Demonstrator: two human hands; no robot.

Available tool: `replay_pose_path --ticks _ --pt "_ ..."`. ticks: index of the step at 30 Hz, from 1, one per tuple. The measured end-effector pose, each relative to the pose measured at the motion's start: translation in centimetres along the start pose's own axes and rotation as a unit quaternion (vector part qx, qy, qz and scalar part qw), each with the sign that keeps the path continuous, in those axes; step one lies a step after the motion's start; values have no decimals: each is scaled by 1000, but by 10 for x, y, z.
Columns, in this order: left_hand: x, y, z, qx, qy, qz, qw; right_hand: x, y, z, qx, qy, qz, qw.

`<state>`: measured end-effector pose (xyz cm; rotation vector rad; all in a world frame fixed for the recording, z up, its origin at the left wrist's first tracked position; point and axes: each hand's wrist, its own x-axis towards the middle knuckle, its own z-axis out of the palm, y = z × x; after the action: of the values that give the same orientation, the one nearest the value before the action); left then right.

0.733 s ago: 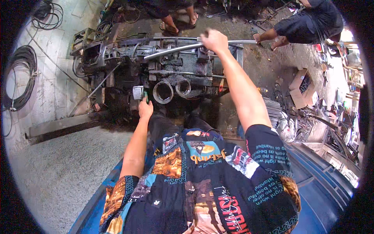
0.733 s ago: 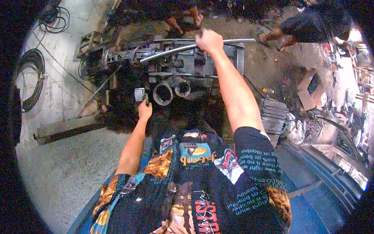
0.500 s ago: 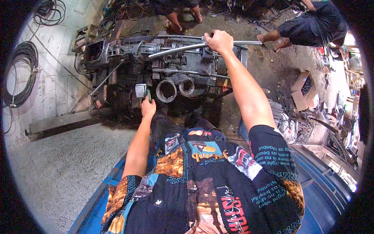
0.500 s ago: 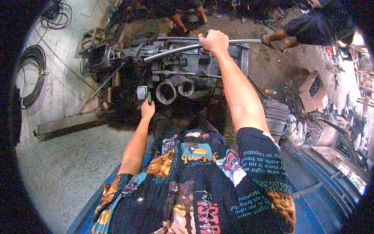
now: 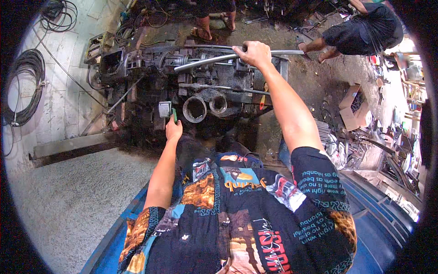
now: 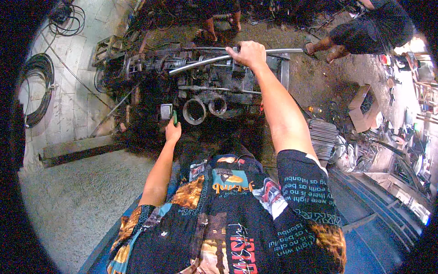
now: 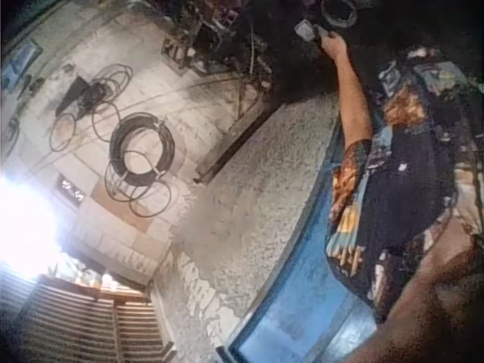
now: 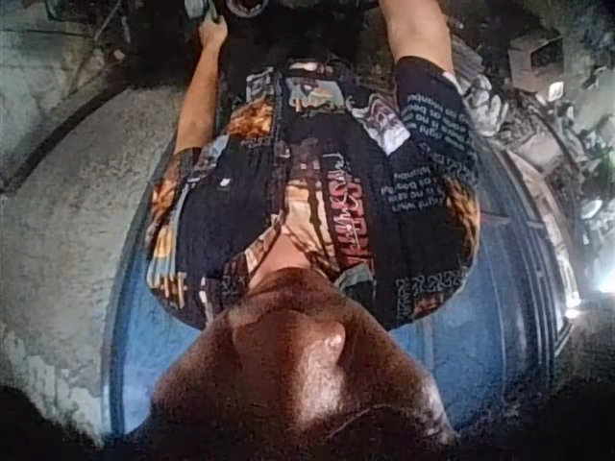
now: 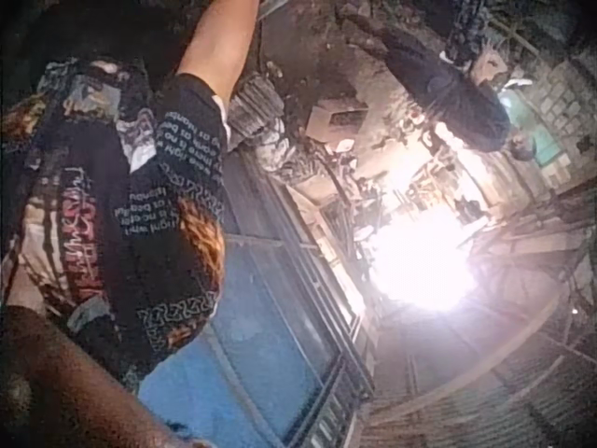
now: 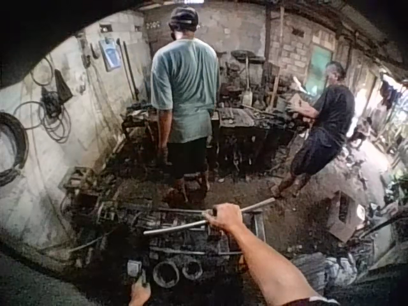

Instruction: Bending a long metal rod into a curved shape using a manual bending machine.

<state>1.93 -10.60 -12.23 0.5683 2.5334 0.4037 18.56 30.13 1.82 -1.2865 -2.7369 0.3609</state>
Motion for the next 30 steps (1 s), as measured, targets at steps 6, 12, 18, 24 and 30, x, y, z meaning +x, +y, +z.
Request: replay_pose_path --ticks 6,12,18,24,30 --pt "5 -4 2 6 -14 2 1000 1 1 9 9 30 -2 1000" --pt "5 -8 6 10 1 22 1000 -3 -2 4 8 26 16 1000" --pt "4 -5 3 12 -6 -4 1000 -2 -5 2 2 7 22 1000" --pt "6 -11 7 7 5 24 1000 -2 -6 3 -1 2 29 1000" --pt "7 -10 7 13 6 22 1000 -1 -6 3 8 1 34 999"
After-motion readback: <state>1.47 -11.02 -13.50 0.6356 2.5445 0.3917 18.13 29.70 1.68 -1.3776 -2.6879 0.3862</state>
